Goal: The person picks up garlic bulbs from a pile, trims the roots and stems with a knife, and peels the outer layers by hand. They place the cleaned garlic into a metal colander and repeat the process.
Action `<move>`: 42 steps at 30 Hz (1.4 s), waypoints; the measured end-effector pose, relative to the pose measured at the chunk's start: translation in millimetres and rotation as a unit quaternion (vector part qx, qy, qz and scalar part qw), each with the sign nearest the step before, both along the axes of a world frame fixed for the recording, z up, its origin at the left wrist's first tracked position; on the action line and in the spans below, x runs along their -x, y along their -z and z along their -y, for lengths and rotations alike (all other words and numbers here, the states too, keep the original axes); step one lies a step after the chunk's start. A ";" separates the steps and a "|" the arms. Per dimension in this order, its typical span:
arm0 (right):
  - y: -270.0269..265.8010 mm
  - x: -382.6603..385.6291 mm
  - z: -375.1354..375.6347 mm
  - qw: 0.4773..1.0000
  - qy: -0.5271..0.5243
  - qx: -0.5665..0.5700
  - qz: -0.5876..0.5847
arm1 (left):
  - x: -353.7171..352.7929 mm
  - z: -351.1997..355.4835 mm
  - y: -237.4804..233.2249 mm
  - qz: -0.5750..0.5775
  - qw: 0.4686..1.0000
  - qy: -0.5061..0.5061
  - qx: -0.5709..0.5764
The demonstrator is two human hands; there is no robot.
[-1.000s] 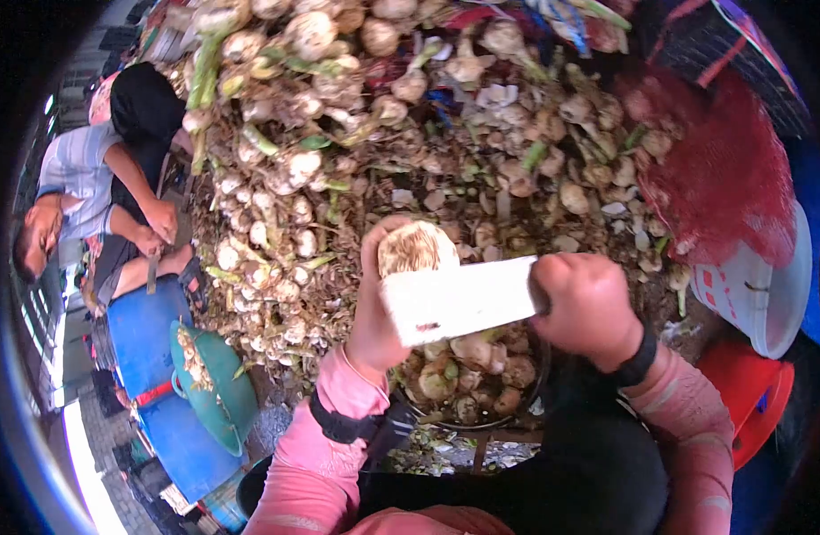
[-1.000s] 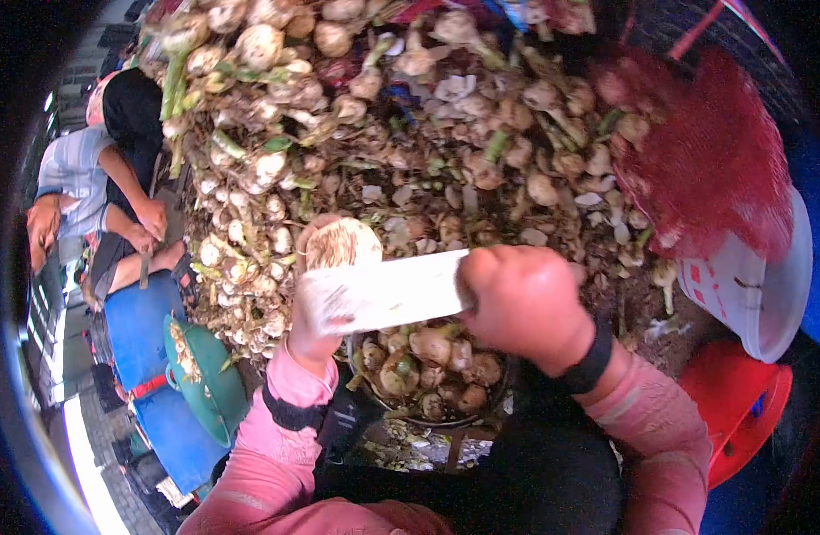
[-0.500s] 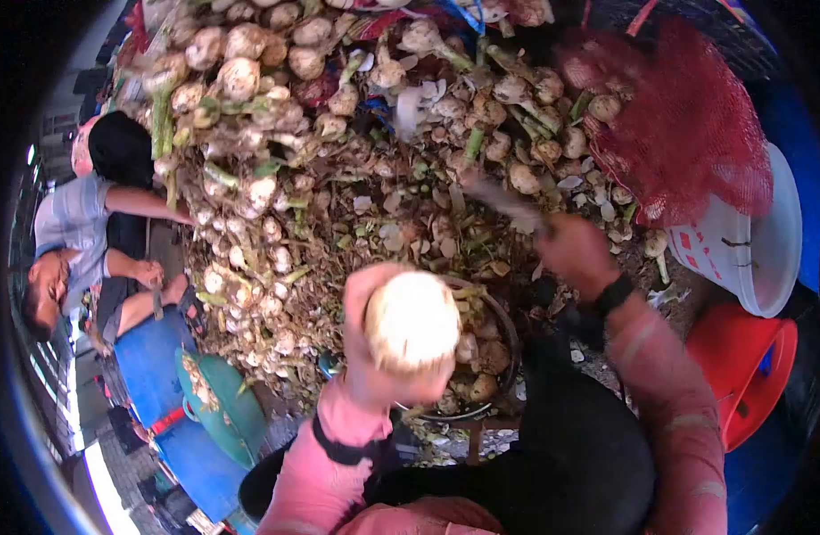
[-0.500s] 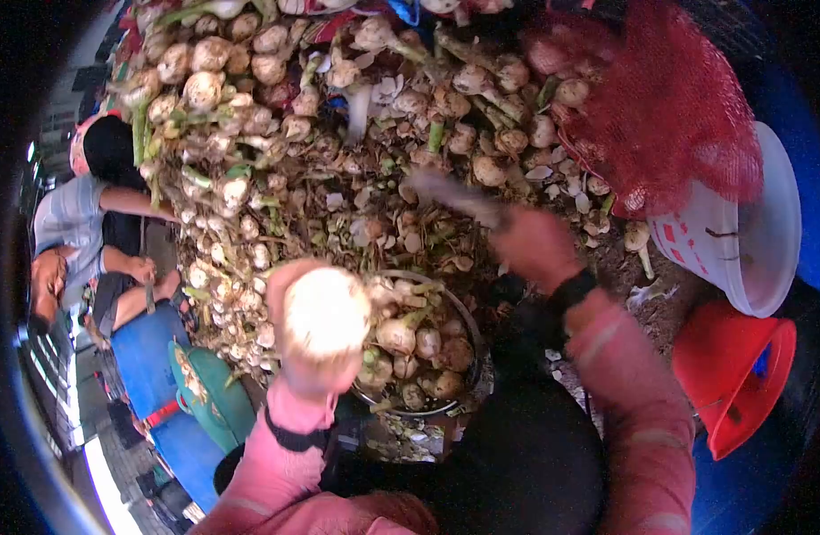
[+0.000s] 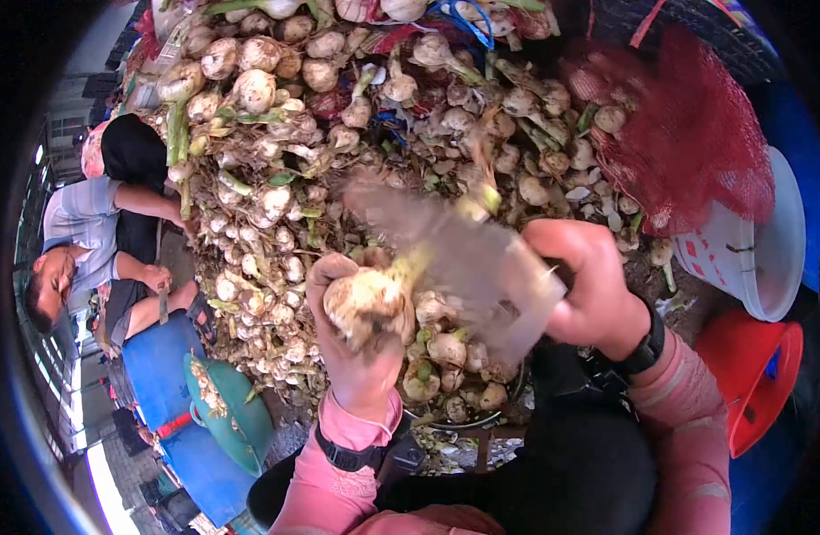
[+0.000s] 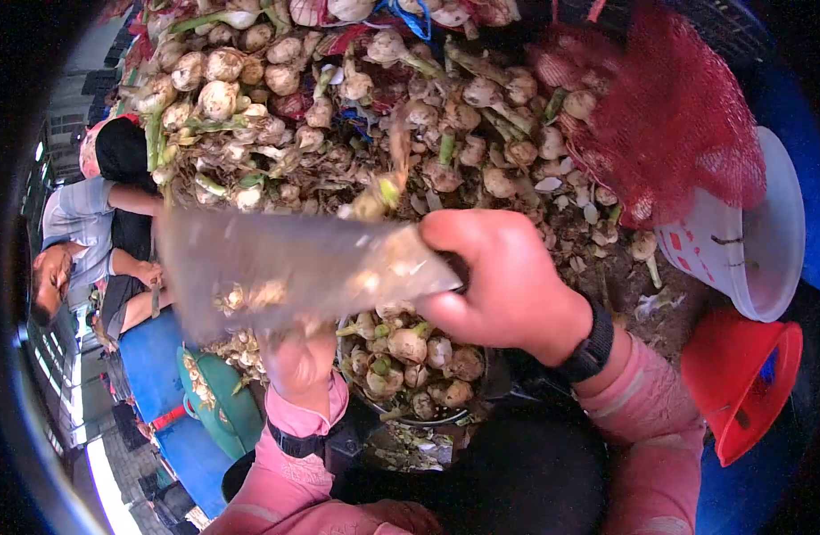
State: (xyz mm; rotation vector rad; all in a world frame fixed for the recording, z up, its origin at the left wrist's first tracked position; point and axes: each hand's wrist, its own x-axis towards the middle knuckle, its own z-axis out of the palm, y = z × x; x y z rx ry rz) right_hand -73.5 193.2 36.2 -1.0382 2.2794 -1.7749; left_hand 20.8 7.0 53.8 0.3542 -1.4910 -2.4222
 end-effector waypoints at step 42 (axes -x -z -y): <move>100.0 26.5 -40.3 0.763 0.242 0.151 0.580 | 80.1 -25.2 77.7 0.226 0.928 0.249 0.163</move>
